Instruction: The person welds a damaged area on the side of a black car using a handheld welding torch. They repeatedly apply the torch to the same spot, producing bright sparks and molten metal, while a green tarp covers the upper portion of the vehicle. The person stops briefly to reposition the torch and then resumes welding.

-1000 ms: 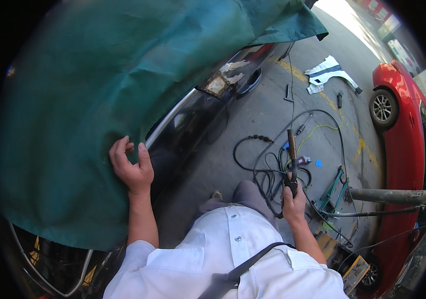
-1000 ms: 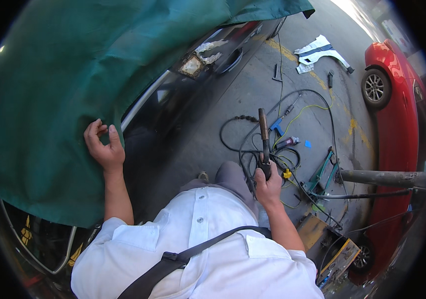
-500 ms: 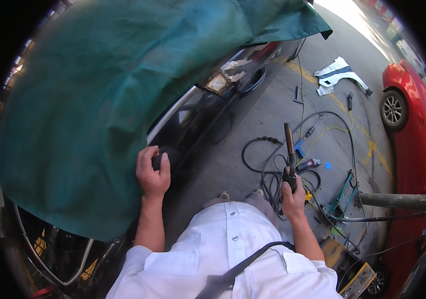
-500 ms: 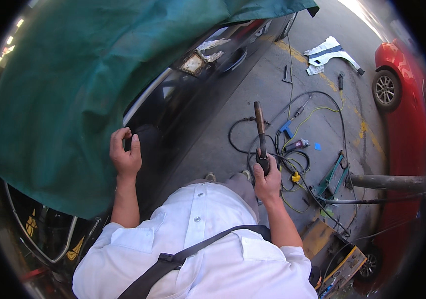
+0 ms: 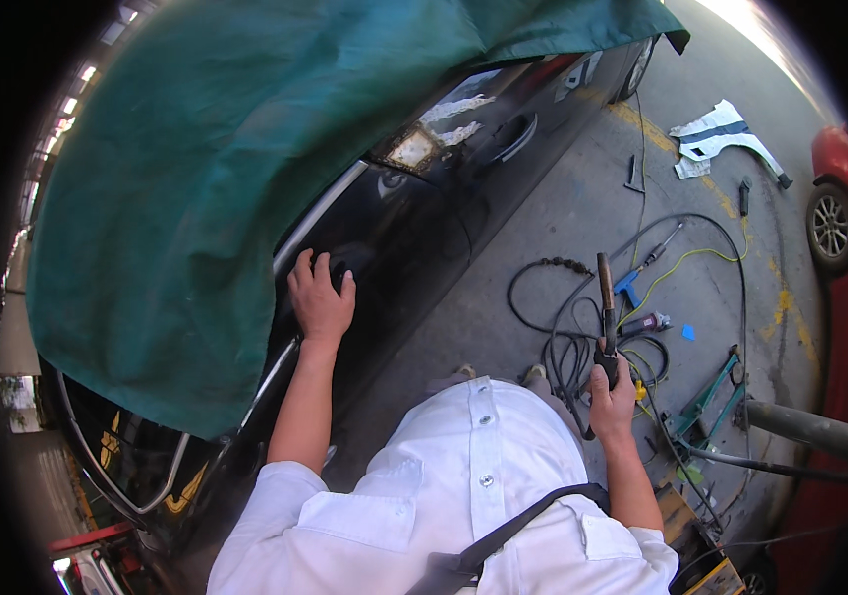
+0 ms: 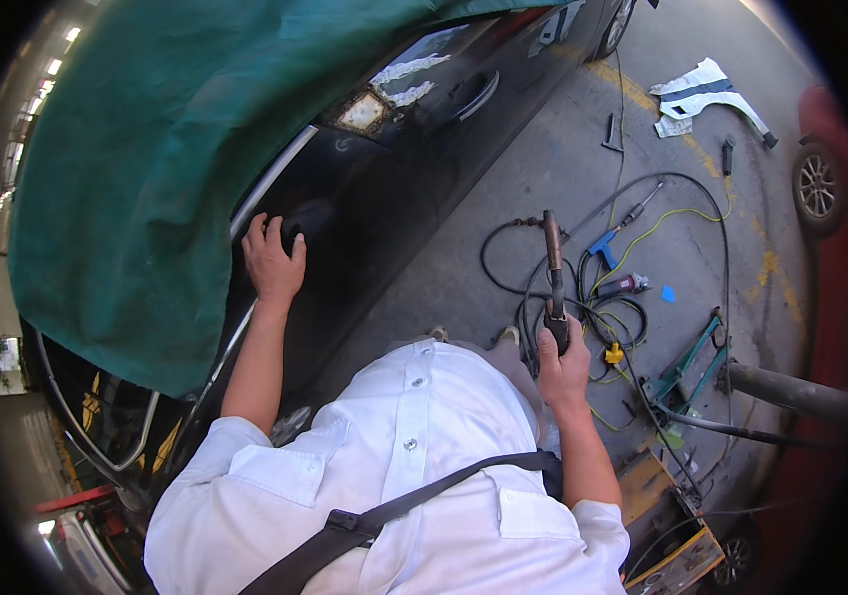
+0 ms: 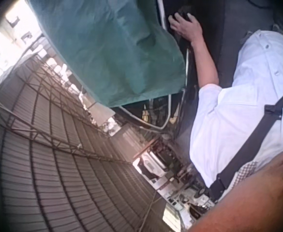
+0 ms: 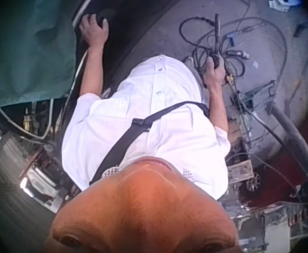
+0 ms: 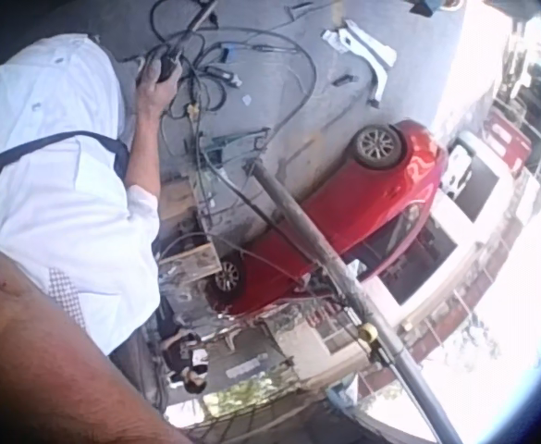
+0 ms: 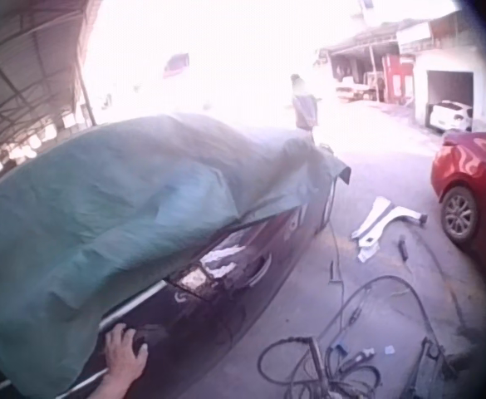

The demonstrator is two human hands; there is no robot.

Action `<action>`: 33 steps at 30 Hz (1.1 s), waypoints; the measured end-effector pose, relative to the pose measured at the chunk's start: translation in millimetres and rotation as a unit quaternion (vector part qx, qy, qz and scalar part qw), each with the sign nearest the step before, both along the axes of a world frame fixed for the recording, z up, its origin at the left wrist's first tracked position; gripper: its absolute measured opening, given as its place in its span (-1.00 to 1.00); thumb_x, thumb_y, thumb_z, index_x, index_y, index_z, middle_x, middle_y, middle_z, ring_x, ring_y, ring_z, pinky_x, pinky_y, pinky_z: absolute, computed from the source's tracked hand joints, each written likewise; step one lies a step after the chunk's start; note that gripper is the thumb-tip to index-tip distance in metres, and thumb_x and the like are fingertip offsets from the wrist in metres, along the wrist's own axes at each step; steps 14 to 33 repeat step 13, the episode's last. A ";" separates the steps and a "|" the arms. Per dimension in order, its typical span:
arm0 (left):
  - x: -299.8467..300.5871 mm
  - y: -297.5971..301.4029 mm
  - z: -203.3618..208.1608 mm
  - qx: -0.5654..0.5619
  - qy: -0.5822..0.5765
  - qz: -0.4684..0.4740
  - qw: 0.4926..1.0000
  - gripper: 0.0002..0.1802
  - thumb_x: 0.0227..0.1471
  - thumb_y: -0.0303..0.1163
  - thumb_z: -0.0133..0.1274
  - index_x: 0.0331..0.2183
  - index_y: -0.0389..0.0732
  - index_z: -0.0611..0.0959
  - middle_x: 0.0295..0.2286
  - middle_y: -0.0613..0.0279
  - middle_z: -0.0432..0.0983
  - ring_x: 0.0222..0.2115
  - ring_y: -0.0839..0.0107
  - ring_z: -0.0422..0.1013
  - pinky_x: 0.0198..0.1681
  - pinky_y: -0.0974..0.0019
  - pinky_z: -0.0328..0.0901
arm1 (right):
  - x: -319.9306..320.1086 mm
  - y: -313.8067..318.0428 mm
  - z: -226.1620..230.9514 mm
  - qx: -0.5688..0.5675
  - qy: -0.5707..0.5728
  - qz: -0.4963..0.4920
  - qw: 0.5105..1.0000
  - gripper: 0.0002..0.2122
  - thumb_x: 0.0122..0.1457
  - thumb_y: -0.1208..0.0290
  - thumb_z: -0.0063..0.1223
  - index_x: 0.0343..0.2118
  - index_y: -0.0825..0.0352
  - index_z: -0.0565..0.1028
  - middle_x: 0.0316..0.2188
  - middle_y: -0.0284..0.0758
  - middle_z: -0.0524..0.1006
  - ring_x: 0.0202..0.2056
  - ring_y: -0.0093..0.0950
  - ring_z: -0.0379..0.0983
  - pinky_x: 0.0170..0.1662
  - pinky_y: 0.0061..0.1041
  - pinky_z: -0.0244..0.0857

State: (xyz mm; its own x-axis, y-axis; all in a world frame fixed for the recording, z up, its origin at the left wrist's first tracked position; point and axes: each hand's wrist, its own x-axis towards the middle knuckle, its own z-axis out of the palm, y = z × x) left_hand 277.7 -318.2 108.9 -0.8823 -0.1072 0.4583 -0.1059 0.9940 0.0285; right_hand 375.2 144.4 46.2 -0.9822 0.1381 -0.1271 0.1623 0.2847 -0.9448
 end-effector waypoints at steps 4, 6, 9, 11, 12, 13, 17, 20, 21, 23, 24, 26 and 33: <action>11.7 5.5 -14.1 0.023 0.025 -0.049 0.998 -0.54 0.12 -0.29 0.20 0.01 -0.32 0.58 0.13 -0.14 0.38 0.08 -0.18 0.32 0.16 -0.09 0.28 | -5.0 13.9 -11.3 -0.006 -0.013 -0.006 1.000 -0.55 0.45 0.17 -0.02 0.28 0.31 0.39 -0.53 -0.54 0.38 -0.52 -0.71 0.26 -0.45 -0.62 0.16; 23.5 11.7 -25.1 0.091 0.041 -0.085 0.991 -0.57 0.13 -0.32 0.19 0.00 -0.32 0.58 0.12 -0.14 0.40 0.08 -0.17 0.33 0.16 -0.08 0.28 | -10.1 15.9 -9.8 -0.023 -0.014 -0.034 0.999 -0.56 0.45 0.18 -0.02 0.28 0.29 0.39 -0.55 -0.54 0.38 -0.54 -0.71 0.25 -0.47 -0.62 0.15; 43.7 26.3 -55.7 0.276 0.010 -0.100 0.956 -0.68 0.21 -0.42 0.11 -0.01 -0.29 0.59 0.07 -0.12 0.45 0.02 -0.06 0.43 0.12 -0.01 0.33 | -19.2 14.9 0.5 -0.076 0.031 -0.101 0.991 -0.56 0.45 0.18 -0.01 0.29 0.27 0.38 -0.54 -0.53 0.36 -0.56 -0.69 0.26 -0.48 -0.63 0.16; 53.5 27.8 -80.2 0.424 -0.108 -0.053 0.898 -0.69 0.25 -0.41 0.09 0.01 -0.26 0.59 0.08 -0.07 0.46 0.05 0.01 0.44 0.16 0.06 0.33 | -23.5 30.6 14.9 -0.155 0.027 -0.156 0.975 -0.54 0.45 0.17 -0.01 0.31 0.26 0.36 -0.51 -0.52 0.36 -0.53 -0.69 0.31 -0.47 -0.63 0.23; 56.2 25.5 -94.2 0.454 -0.186 -0.032 0.871 -0.68 0.27 -0.38 0.09 0.02 -0.25 0.59 0.09 -0.03 0.47 0.07 0.05 0.44 0.19 0.10 0.32 | -25.2 45.6 22.0 -0.190 0.045 -0.202 0.960 -0.53 0.45 0.17 -0.01 0.32 0.26 0.35 -0.50 -0.52 0.37 -0.51 -0.70 0.32 -0.46 -0.64 0.24; 58.4 21.6 -108.2 0.479 -0.270 -0.013 0.835 -0.68 0.29 -0.35 0.09 0.04 -0.24 0.58 0.11 0.01 0.47 0.09 0.08 0.44 0.23 0.14 0.30 | -0.5 51.7 32.0 -0.173 0.036 -0.235 0.956 -0.53 0.45 0.17 -0.01 0.32 0.26 0.35 -0.50 -0.52 0.37 -0.51 -0.70 0.32 -0.46 -0.64 0.24; 58.4 21.6 -108.2 0.479 -0.270 -0.013 0.835 -0.68 0.29 -0.35 0.09 0.04 -0.24 0.58 0.11 0.01 0.47 0.09 0.08 0.44 0.23 0.14 0.30 | -0.5 51.7 32.0 -0.173 0.036 -0.235 0.956 -0.53 0.45 0.17 -0.01 0.32 0.26 0.35 -0.50 -0.52 0.37 -0.51 -0.70 0.32 -0.46 -0.64 0.24; 58.4 21.6 -108.2 0.479 -0.270 -0.013 0.835 -0.68 0.29 -0.35 0.09 0.04 -0.24 0.58 0.11 0.01 0.47 0.09 0.08 0.44 0.23 0.14 0.30 | -0.5 51.7 32.0 -0.173 0.036 -0.235 0.956 -0.53 0.45 0.17 -0.01 0.32 0.26 0.35 -0.50 -0.52 0.37 -0.51 -0.70 0.32 -0.46 -0.64 0.24; 58.4 21.6 -108.2 0.479 -0.270 -0.013 0.835 -0.68 0.29 -0.35 0.09 0.04 -0.24 0.58 0.11 0.01 0.47 0.09 0.08 0.44 0.23 0.14 0.30 | -0.5 51.7 32.0 -0.173 0.036 -0.235 0.956 -0.53 0.45 0.17 -0.01 0.32 0.26 0.35 -0.50 -0.52 0.37 -0.51 -0.70 0.32 -0.46 -0.64 0.24; 58.4 21.6 -108.2 0.479 -0.270 -0.013 0.835 -0.68 0.29 -0.35 0.09 0.04 -0.24 0.58 0.11 0.01 0.47 0.09 0.08 0.44 0.23 0.14 0.30 | -0.5 51.7 32.0 -0.173 0.036 -0.235 0.956 -0.53 0.45 0.17 -0.01 0.32 0.26 0.35 -0.50 -0.52 0.37 -0.51 -0.70 0.32 -0.46 -0.64 0.24; 58.4 21.6 -108.2 0.479 -0.270 -0.013 0.835 -0.68 0.29 -0.35 0.09 0.04 -0.24 0.58 0.11 0.01 0.47 0.09 0.08 0.44 0.23 0.14 0.30 | -0.5 51.7 32.0 -0.173 0.036 -0.235 0.956 -0.53 0.45 0.17 -0.01 0.32 0.26 0.35 -0.50 -0.52 0.37 -0.51 -0.70 0.32 -0.46 -0.64 0.24; 58.4 21.6 -108.2 0.479 -0.270 -0.013 0.835 -0.68 0.29 -0.35 0.09 0.04 -0.24 0.58 0.11 0.01 0.47 0.09 0.08 0.44 0.23 0.14 0.30 | -0.5 51.7 32.0 -0.173 0.036 -0.235 0.956 -0.53 0.45 0.17 -0.01 0.32 0.26 0.35 -0.50 -0.52 0.37 -0.51 -0.70 0.32 -0.46 -0.64 0.24; 58.4 21.6 -108.2 0.479 -0.270 -0.013 0.835 -0.68 0.29 -0.35 0.09 0.04 -0.24 0.58 0.11 0.01 0.47 0.09 0.08 0.44 0.23 0.14 0.30 | -0.5 51.7 32.0 -0.173 0.036 -0.235 0.956 -0.53 0.45 0.17 -0.01 0.32 0.26 0.35 -0.50 -0.52 0.37 -0.51 -0.70 0.32 -0.46 -0.64 0.24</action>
